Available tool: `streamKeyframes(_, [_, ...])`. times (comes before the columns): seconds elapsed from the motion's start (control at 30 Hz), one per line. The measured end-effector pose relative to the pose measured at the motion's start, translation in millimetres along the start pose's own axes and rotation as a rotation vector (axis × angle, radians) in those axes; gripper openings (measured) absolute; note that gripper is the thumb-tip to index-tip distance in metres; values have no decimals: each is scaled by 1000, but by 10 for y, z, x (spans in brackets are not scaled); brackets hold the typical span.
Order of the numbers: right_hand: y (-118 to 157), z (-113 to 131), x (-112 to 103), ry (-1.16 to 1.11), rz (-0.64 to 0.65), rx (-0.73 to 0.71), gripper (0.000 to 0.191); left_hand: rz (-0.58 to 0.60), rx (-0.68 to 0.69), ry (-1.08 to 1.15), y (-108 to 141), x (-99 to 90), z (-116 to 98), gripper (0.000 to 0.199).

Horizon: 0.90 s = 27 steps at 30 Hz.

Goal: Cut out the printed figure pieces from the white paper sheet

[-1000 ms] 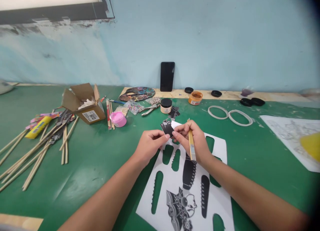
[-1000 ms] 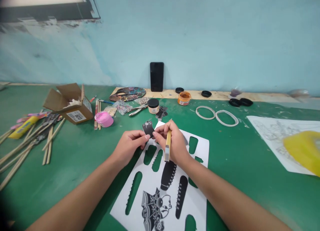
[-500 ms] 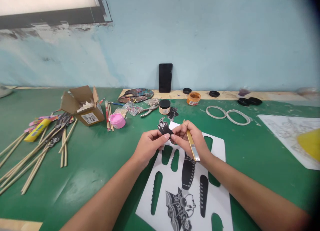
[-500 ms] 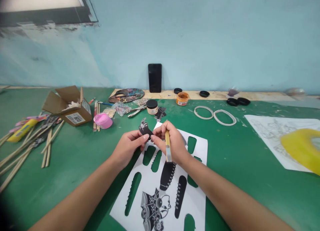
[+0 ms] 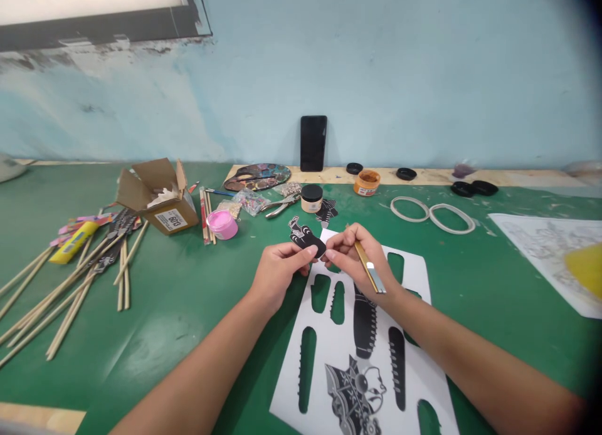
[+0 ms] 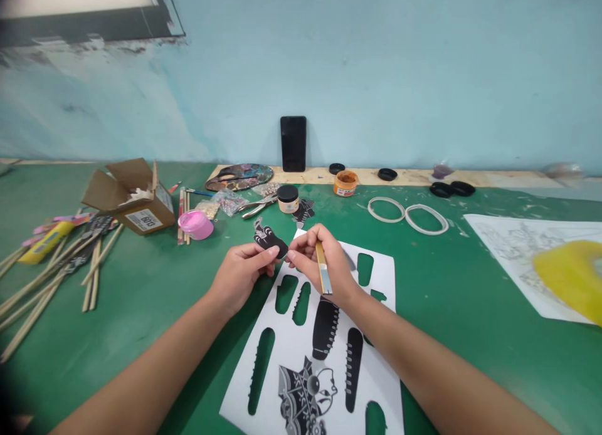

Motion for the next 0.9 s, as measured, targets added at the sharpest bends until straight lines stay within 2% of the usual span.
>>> streamKeyframes(0.63, [-21,31,31,22,-25,16,40,-23,2,-44,8,5,-4,34])
streamKeyframes(0.9, [-13,66,41,126,-64,8,41,-52,6,-75,33,58,-49,34])
Point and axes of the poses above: each hand's wrist, its own y-axis away from the middle knuckle, its own x-axis out of the palm, z = x × y, the point moved 1 cm from there along -y, towards the middle knuckle, and after that the axes turned 4 degrees about y, right-handed, at the moved point
